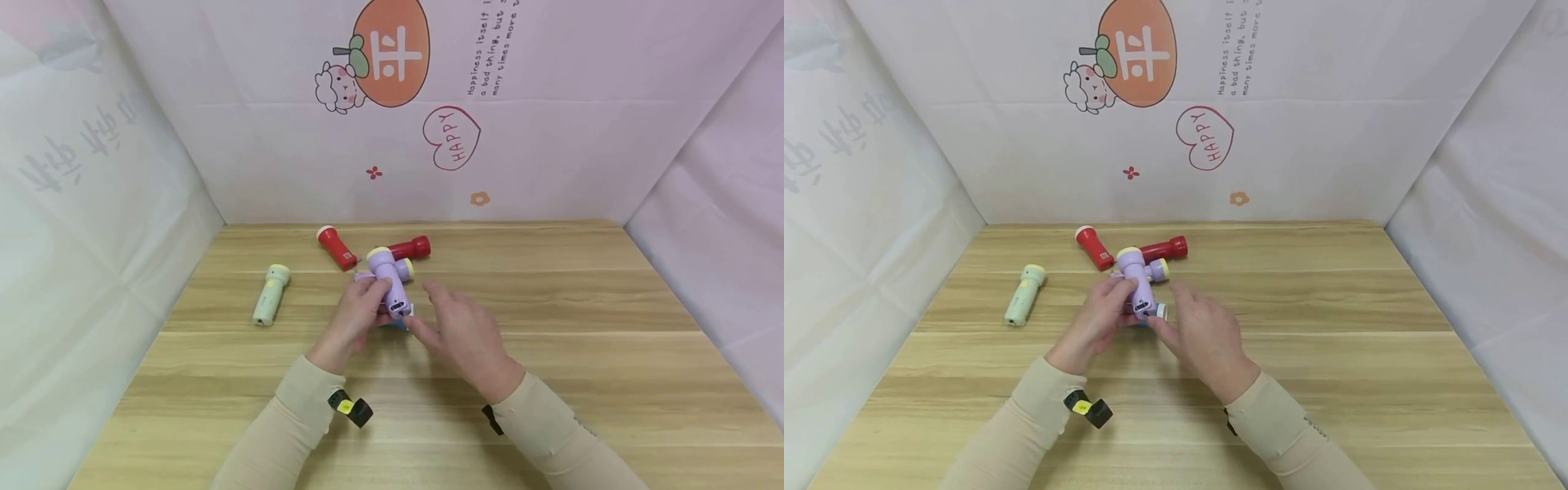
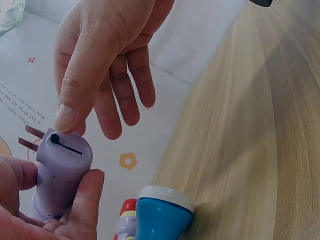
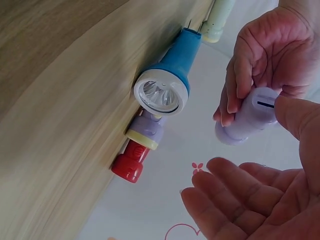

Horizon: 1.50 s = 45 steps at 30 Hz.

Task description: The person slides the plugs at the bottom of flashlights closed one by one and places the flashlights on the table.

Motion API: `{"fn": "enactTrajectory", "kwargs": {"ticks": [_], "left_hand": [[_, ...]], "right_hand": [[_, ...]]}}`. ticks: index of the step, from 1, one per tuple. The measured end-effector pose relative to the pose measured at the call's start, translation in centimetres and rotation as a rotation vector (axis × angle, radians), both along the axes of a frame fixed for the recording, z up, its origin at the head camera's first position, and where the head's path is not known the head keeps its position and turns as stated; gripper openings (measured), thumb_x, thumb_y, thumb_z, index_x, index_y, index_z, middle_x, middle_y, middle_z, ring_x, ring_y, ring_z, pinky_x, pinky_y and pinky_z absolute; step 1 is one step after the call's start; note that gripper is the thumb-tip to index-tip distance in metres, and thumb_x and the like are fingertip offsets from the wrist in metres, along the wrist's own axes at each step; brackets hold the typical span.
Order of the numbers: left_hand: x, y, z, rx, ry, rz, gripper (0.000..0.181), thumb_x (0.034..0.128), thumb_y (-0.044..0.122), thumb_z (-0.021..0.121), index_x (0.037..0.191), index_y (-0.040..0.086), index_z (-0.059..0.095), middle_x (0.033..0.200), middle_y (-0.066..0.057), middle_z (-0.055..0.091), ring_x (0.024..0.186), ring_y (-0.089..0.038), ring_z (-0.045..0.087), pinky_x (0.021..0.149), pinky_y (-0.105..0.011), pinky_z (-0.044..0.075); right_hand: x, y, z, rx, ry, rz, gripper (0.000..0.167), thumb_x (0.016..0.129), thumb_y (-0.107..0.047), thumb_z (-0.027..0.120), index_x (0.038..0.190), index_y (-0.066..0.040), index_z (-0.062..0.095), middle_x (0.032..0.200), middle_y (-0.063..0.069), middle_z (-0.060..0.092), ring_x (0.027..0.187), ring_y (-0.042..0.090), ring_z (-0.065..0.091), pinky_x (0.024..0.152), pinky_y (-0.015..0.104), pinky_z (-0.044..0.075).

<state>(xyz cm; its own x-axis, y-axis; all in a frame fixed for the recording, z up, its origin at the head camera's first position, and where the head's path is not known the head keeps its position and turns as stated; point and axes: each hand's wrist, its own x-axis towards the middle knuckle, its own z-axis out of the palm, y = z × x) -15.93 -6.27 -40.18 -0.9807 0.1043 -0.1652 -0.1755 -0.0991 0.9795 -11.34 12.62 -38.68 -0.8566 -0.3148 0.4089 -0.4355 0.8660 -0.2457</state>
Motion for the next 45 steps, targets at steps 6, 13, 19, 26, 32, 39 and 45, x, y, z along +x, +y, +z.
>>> {"fn": "enactTrajectory", "kwargs": {"ticks": [6, 13, 19, 26, 32, 39, 45], "left_hand": [[0.23, 0.35, 0.16, 0.024, -0.009, -0.036, 0.039, 0.1049, 0.022, 0.053, 0.123, -0.011, 0.062, 0.094, -0.014, 0.07, 0.077, -0.015, 0.07, 0.069, -0.028, 0.061], [0.44, 0.57, 0.43, 0.021, -0.009, -0.047, 0.038, 0.1045, 0.023, 0.054, 0.124, -0.009, 0.063, 0.095, -0.013, 0.071, 0.079, -0.015, 0.07, 0.07, -0.028, 0.061], [0.46, 0.57, 0.35, 0.016, -0.021, -0.044, 0.038, 0.1044, 0.024, 0.054, 0.123, -0.007, 0.064, 0.094, -0.011, 0.07, 0.079, -0.014, 0.067, 0.069, -0.027, 0.06], [0.53, 0.56, 0.36, 0.047, -0.013, -0.057, 0.04, 0.1067, 0.027, 0.053, 0.126, -0.007, 0.063, 0.096, -0.01, 0.071, 0.08, -0.013, 0.067, 0.07, -0.026, 0.06], [0.63, 0.63, 0.43, 0.069, 0.004, -0.071, 0.043, 0.1091, 0.03, 0.053, 0.13, -0.007, 0.061, 0.101, -0.011, 0.072, 0.083, -0.013, 0.07, 0.071, -0.026, 0.06], [0.76, 0.67, 0.36, 0.11, 0.026, -0.083, 0.042, 0.1097, 0.027, 0.052, 0.128, -0.01, 0.061, 0.095, -0.007, 0.072, 0.081, -0.011, 0.07, 0.069, -0.025, 0.06], [0.85, 0.58, 0.43, 0.125, 0.025, -0.09, 0.042, 0.1099, 0.026, 0.051, 0.131, -0.01, 0.06, 0.099, -0.008, 0.071, 0.082, -0.011, 0.069, 0.07, -0.024, 0.06]], "right_hand": [[0.0, -0.21, 0.13, -0.027, -0.015, 0.013, 0.056, 0.091, -0.045, 0.079, 0.129, -0.006, 0.066, 0.101, 0.009, 0.079, 0.08, 0.029, 0.075, 0.059, 0.041, 0.058], [0.01, -0.27, 0.25, -0.041, -0.014, 0.019, 0.05, 0.091, -0.042, 0.08, 0.126, -0.008, 0.069, 0.097, 0.007, 0.08, 0.079, 0.027, 0.076, 0.059, 0.041, 0.057], [0.07, -0.3, 0.16, -0.05, 0.001, 0.046, 0.045, 0.091, -0.04, 0.081, 0.124, -0.012, 0.07, 0.093, 0.006, 0.08, 0.072, 0.023, 0.075, 0.053, 0.035, 0.054], [0.11, -0.36, 0.16, -0.069, 0.019, 0.073, 0.043, 0.091, -0.037, 0.082, 0.126, -0.014, 0.071, 0.091, 0.005, 0.08, 0.072, 0.02, 0.075, 0.055, 0.033, 0.054], [0.17, -0.43, 0.34, -0.079, 0.024, 0.09, 0.042, 0.092, -0.037, 0.081, 0.126, -0.013, 0.072, 0.094, 0.006, 0.08, 0.072, 0.018, 0.075, 0.054, 0.031, 0.053], [0.29, -0.5, 0.45, -0.092, 0.028, 0.098, 0.043, 0.092, -0.036, 0.081, 0.126, -0.011, 0.072, 0.1, 0.006, 0.081, 0.076, 0.019, 0.077, 0.056, 0.03, 0.053], [0.39, -0.58, 0.55, -0.095, 0.039, 0.099, 0.042, 0.093, -0.035, 0.08, 0.126, -0.011, 0.072, 0.103, 0.005, 0.081, 0.076, 0.018, 0.077, 0.055, 0.029, 0.053]]}}
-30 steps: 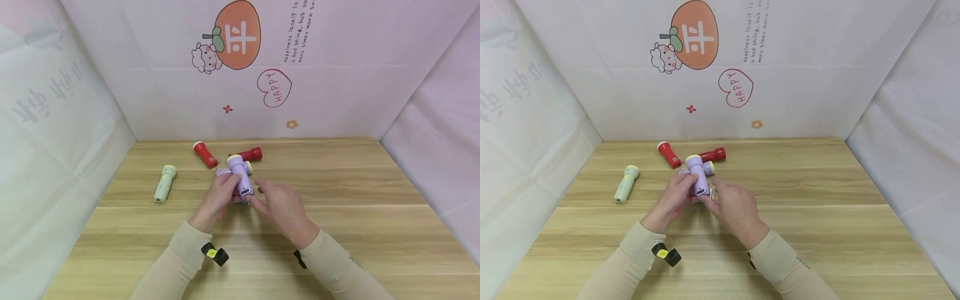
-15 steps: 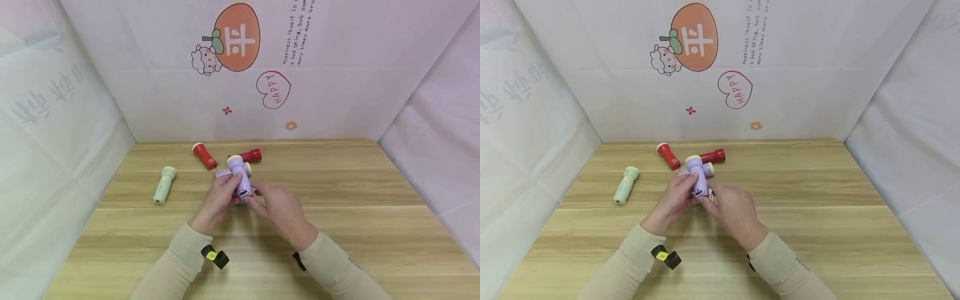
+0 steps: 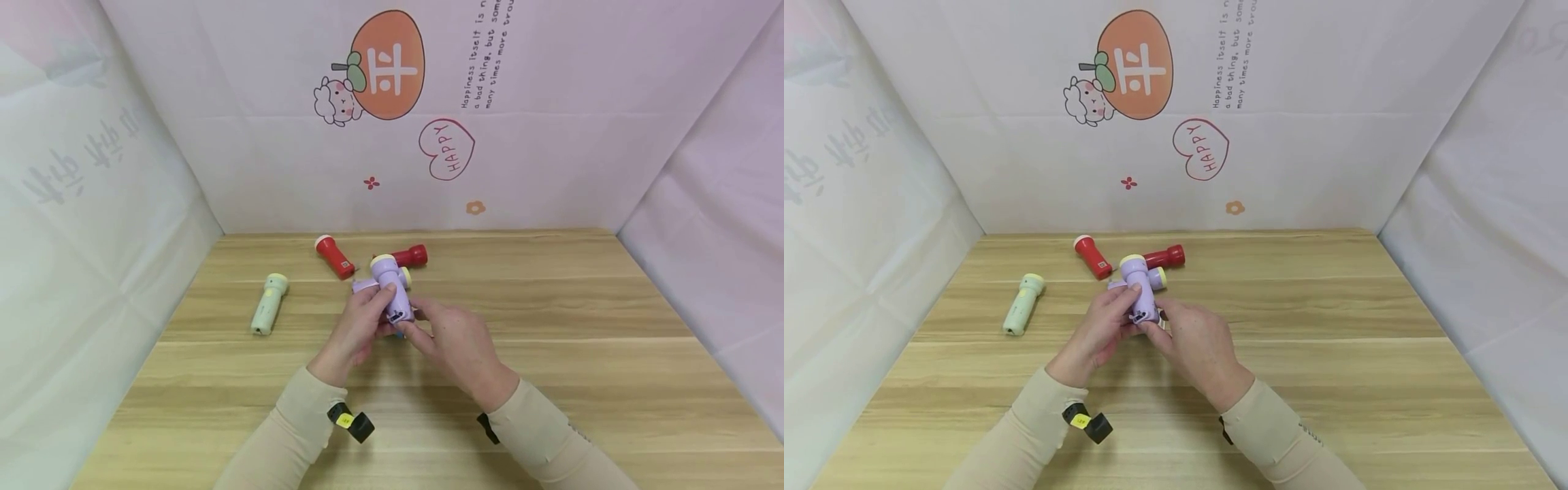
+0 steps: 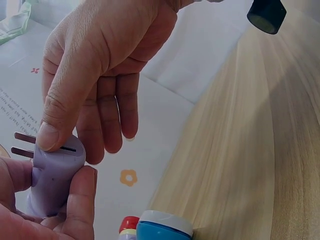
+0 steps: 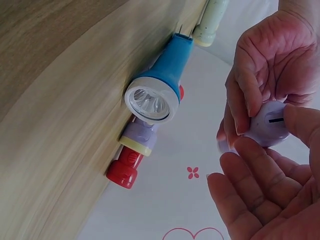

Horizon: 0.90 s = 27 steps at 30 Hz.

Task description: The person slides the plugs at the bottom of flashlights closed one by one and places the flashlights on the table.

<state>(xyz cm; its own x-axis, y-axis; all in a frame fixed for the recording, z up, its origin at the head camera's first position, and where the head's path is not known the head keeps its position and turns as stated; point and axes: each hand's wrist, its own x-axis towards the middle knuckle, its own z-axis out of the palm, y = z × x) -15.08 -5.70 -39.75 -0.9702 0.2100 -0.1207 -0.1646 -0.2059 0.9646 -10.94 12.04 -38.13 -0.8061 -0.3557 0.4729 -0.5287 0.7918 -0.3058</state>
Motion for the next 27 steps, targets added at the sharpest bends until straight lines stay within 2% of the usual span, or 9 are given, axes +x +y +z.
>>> {"fn": "enactTrajectory", "kwargs": {"ticks": [14, 27], "left_hand": [[0.18, -0.2, 0.24, 0.033, -0.006, -0.02, 0.043, 0.1109, 0.026, 0.048, 0.133, -0.01, 0.057, 0.102, -0.009, 0.07, 0.082, -0.01, 0.07, 0.072, -0.023, 0.06], [0.59, -0.26, 0.56, 0.04, -0.023, -0.016, 0.043, 0.1106, 0.027, 0.05, 0.135, -0.008, 0.057, 0.107, -0.01, 0.068, 0.088, -0.011, 0.069, 0.072, -0.022, 0.059]], "right_hand": [[-0.03, -0.24, 0.18, -0.039, -0.055, 0.012, 0.043, 0.094, -0.032, 0.08, 0.13, -0.012, 0.069, 0.11, 0.005, 0.08, 0.091, 0.018, 0.078, 0.066, 0.035, 0.059], [0.01, -0.19, 0.12, -0.078, -0.012, 0.058, 0.041, 0.091, -0.028, 0.083, 0.125, -0.01, 0.069, 0.105, 0.005, 0.081, 0.092, 0.018, 0.078, 0.069, 0.036, 0.061]]}}
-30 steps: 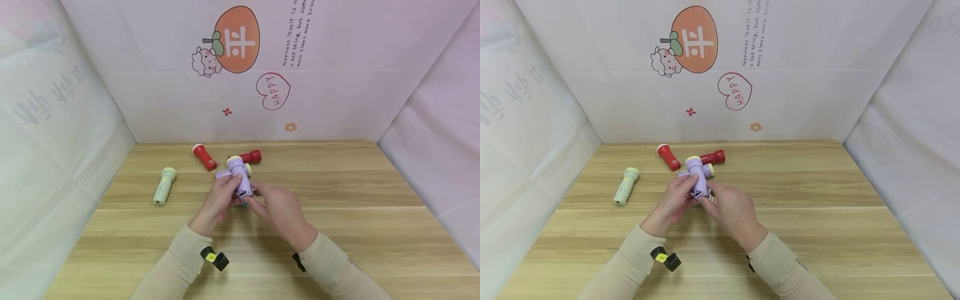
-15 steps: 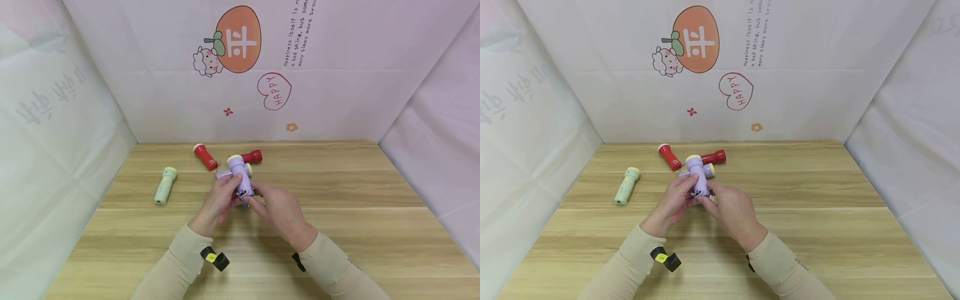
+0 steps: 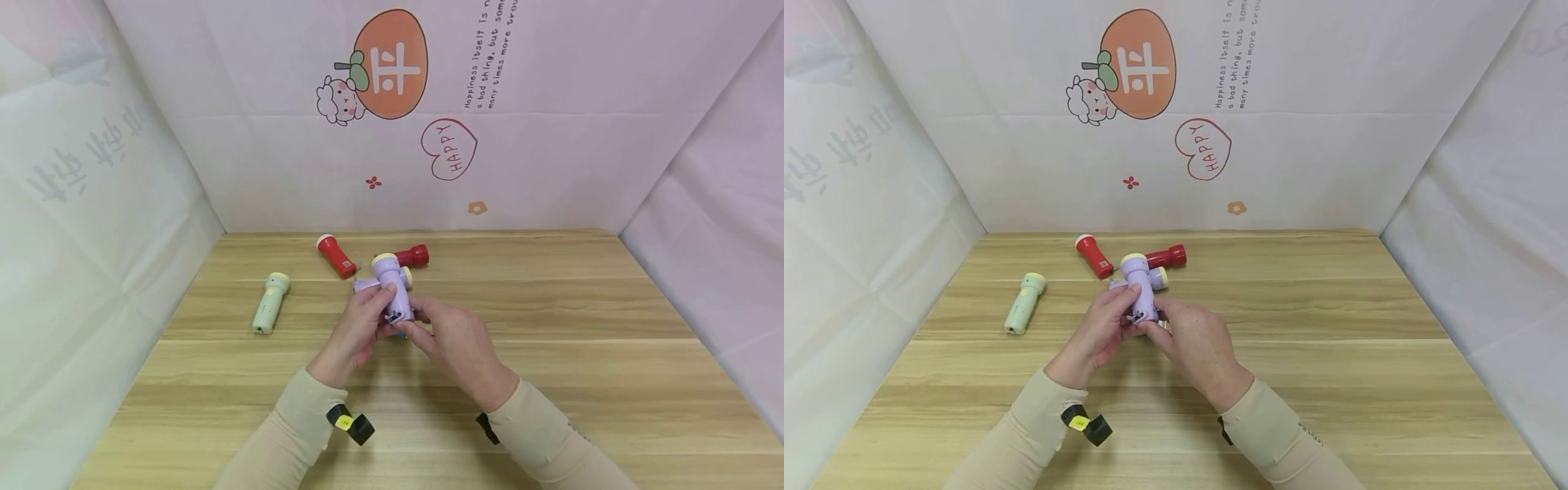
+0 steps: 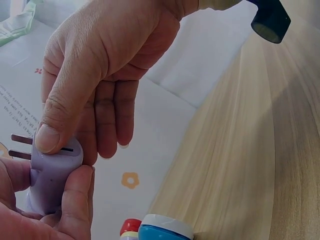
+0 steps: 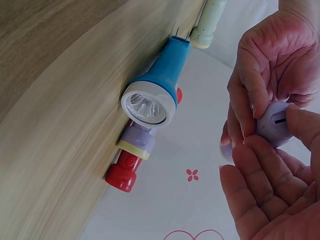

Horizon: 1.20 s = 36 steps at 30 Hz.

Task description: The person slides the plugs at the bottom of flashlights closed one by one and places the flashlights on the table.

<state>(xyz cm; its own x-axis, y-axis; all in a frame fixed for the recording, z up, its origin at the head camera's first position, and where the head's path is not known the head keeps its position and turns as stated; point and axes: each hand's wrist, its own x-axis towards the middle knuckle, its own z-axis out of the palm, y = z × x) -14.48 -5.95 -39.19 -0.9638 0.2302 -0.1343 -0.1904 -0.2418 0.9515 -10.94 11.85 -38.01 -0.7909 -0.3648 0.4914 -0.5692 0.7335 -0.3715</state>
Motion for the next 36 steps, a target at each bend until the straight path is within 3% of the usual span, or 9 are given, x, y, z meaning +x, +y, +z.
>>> {"fn": "enactTrajectory", "kwargs": {"ticks": [13, 36], "left_hand": [[0.11, 0.01, 0.08, 0.014, -0.001, -0.005, 0.044, 0.1107, 0.027, 0.049, 0.134, -0.009, 0.057, 0.104, -0.008, 0.068, 0.085, -0.01, 0.069, 0.072, -0.022, 0.06], [0.23, 0.0, 0.42, 0.046, 0.007, 0.001, 0.043, 0.111, 0.025, 0.048, 0.132, -0.011, 0.056, 0.101, -0.007, 0.071, 0.085, -0.01, 0.072, 0.071, -0.022, 0.06]], "right_hand": [[0.13, -0.05, 0.3, -0.017, 0.001, -0.001, 0.036, 0.09, -0.027, 0.083, 0.121, -0.011, 0.072, 0.103, 0.003, 0.081, 0.092, 0.014, 0.078, 0.07, 0.035, 0.061], [0.27, -0.07, 0.6, -0.033, 0.018, 0.026, 0.039, 0.09, -0.024, 0.083, 0.124, -0.007, 0.071, 0.105, 0.007, 0.081, 0.093, 0.019, 0.079, 0.074, 0.036, 0.062]]}}
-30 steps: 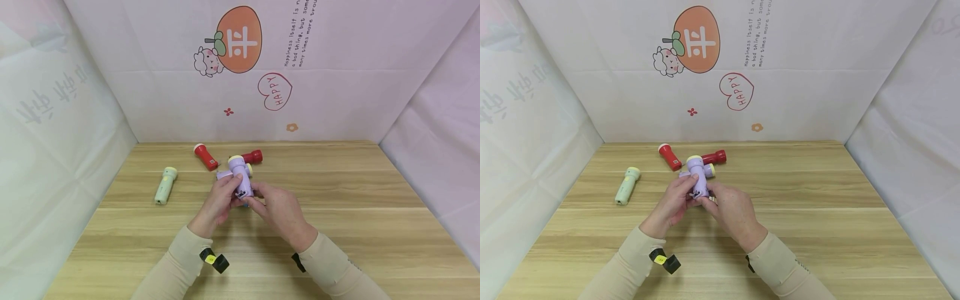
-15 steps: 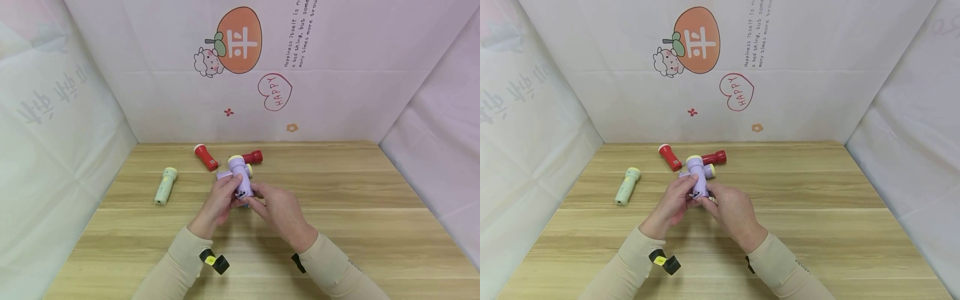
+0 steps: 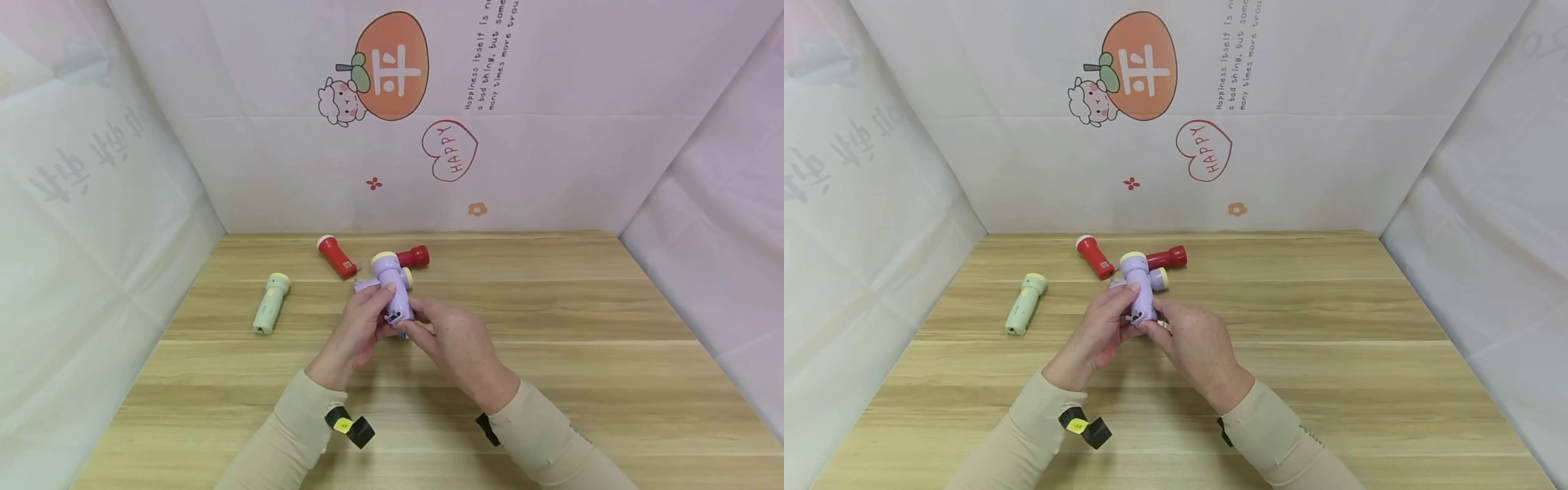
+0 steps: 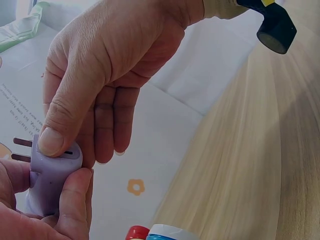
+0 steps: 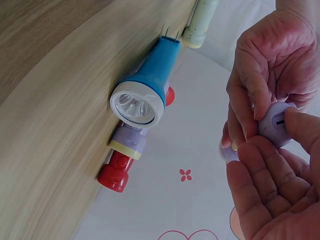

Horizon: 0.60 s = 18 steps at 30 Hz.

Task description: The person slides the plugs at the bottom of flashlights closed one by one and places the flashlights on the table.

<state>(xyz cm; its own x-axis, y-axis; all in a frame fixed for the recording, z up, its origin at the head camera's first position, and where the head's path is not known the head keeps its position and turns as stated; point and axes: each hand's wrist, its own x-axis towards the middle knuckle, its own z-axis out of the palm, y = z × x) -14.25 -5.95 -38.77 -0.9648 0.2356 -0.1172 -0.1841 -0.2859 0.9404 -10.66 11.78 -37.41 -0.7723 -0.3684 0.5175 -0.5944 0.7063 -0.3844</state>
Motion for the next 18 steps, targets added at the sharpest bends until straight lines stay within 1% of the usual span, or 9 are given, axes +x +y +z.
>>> {"fn": "enactTrajectory", "kwargs": {"ticks": [5, 18], "left_hand": [[0.15, -0.03, 0.12, -0.001, -0.013, 0.009, 0.041, 0.1106, 0.025, 0.049, 0.133, -0.008, 0.057, 0.104, -0.008, 0.07, 0.086, -0.012, 0.071, 0.072, -0.022, 0.061], [0.22, -0.07, 0.16, -0.002, -0.01, 0.012, 0.041, 0.1107, 0.025, 0.049, 0.134, -0.009, 0.057, 0.103, -0.008, 0.071, 0.087, -0.011, 0.071, 0.073, -0.023, 0.061]], "right_hand": [[0.04, -0.02, 0.03, 0.0, -0.004, 0.001, 0.039, 0.091, -0.024, 0.082, 0.124, -0.007, 0.071, 0.105, 0.007, 0.081, 0.092, 0.019, 0.079, 0.073, 0.036, 0.062], [-0.04, -0.05, -0.02, 0.002, -0.012, 0.005, 0.041, 0.09, -0.023, 0.083, 0.125, -0.005, 0.071, 0.106, 0.007, 0.08, 0.093, 0.018, 0.078, 0.074, 0.035, 0.062]]}}
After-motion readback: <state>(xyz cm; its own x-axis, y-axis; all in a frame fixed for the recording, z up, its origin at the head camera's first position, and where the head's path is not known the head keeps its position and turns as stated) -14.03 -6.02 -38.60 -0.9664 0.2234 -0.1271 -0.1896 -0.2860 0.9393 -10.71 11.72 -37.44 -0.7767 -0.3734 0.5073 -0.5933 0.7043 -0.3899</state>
